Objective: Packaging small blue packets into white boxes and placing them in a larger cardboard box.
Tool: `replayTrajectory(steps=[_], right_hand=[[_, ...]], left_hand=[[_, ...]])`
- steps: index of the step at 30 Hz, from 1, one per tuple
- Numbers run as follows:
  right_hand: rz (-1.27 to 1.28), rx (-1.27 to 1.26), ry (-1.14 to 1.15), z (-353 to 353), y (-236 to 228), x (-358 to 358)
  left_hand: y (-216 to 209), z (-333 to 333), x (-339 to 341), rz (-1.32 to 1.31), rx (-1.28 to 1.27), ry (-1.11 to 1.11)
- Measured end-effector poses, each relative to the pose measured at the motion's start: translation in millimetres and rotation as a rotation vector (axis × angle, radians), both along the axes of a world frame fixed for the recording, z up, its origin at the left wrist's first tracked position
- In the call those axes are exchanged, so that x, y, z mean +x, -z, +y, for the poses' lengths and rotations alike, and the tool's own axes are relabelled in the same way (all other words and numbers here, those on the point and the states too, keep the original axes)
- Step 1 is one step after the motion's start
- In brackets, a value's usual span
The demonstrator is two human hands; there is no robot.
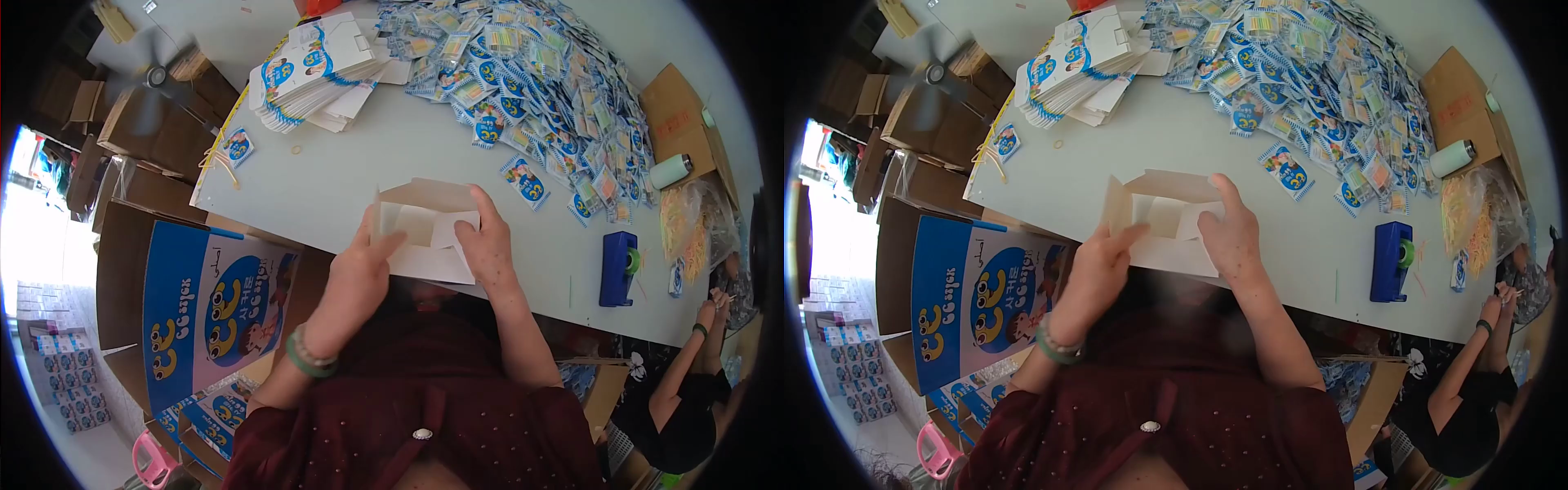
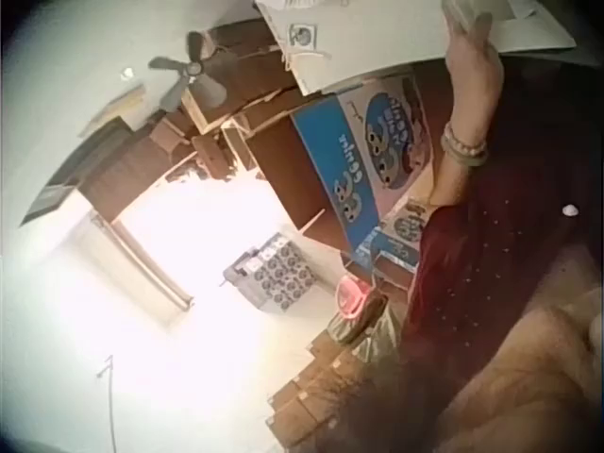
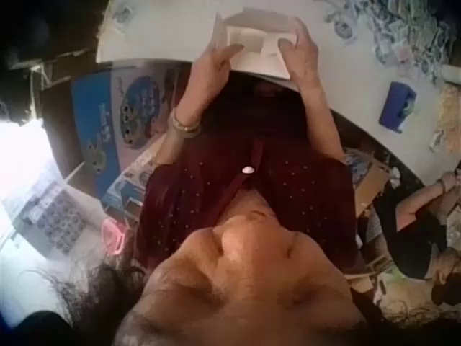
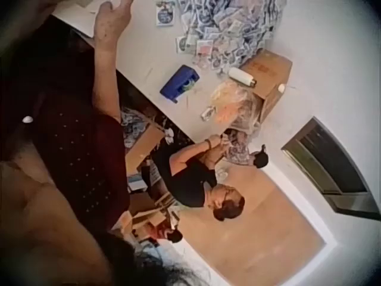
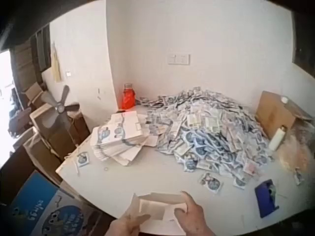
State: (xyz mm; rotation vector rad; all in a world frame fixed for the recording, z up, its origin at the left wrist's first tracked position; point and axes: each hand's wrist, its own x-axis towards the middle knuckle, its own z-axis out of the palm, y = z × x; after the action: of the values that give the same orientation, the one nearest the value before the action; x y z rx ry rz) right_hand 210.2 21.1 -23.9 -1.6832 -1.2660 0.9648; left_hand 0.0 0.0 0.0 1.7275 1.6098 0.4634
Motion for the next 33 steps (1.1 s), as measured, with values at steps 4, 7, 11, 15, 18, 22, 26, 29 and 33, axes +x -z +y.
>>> replayTrajectory(steps=[4,7,11,15,18,22,26,29,33], right_hand=[[0.003,0.067,-0.047,4,15,9],[0.117,0.060,-0.107,4,16,11],[0.169,0.285,-0.190,-1,7,4],[0.086,0.413,-0.457,-2,14,26],[-0.167,0.278,-0.686,-12,-20,34],[-0.550,0.298,-0.629,-19,-27,22],[-0.721,0.145,-0.401,-16,-24,-5],[-0.990,0.118,-0.500,-17,-30,-10],[-0.866,0.134,-0.574,-17,-29,7]], left_hand=[[-10,8,-30,-0.940,0.077,0.167],[-13,28,-14,-1.475,-0.001,-0.293],[26,45,11,-0.727,0.025,-0.102],[51,57,3,-0.556,-0.066,0.091],[35,51,-3,-1.120,-0.388,0.003],[36,46,-7,-1.263,-0.442,0.034],[36,43,4,-0.792,-0.153,0.116],[47,43,-1,-0.615,-0.007,0.149],[46,38,6,-0.563,0.047,0.005]])
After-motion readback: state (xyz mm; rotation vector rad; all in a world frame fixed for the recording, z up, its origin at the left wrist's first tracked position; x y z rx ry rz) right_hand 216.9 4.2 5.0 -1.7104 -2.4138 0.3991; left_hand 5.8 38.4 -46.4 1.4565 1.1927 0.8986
